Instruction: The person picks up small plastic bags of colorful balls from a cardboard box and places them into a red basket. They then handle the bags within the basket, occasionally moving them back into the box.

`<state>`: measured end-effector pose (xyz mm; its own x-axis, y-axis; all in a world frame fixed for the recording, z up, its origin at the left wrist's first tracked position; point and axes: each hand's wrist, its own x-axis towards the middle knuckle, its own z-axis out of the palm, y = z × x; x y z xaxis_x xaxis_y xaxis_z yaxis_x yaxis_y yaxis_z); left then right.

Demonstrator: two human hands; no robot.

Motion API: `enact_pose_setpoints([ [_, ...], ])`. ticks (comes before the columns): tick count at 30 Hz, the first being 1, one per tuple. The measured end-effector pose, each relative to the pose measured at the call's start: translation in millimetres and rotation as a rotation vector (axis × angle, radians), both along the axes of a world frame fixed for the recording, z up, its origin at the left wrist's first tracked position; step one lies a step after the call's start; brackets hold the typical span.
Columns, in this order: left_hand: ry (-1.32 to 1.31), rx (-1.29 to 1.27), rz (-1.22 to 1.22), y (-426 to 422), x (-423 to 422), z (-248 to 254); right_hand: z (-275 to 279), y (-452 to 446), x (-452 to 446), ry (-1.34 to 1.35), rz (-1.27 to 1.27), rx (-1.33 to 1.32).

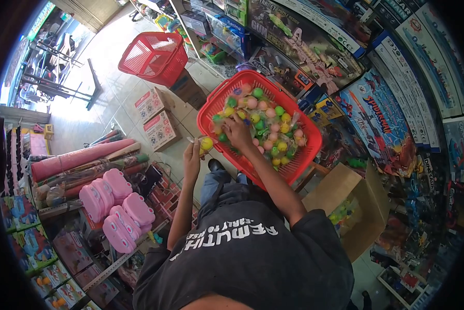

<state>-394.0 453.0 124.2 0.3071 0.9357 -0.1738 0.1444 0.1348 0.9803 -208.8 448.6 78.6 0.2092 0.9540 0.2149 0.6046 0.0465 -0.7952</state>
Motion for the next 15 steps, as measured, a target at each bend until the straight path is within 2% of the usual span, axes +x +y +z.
enact_pose_setpoints([
  [5,-0.059,-0.011,0.008,-3,-1,-5,20,-11,9,0.042,-0.036,0.132],
  [8,-0.136,-0.041,-0.024,-1,0,-10,42,-19,13,0.183,-0.031,0.133],
  [10,-0.163,-0.073,-0.071,-2,2,1,60,-31,14,0.289,-0.060,0.007],
  [14,-0.250,-0.098,-0.117,-5,6,17,72,-56,13,0.285,-0.096,0.131],
  [15,-0.267,-0.121,-0.139,-5,6,22,83,-63,11,0.406,-0.101,0.087],
])
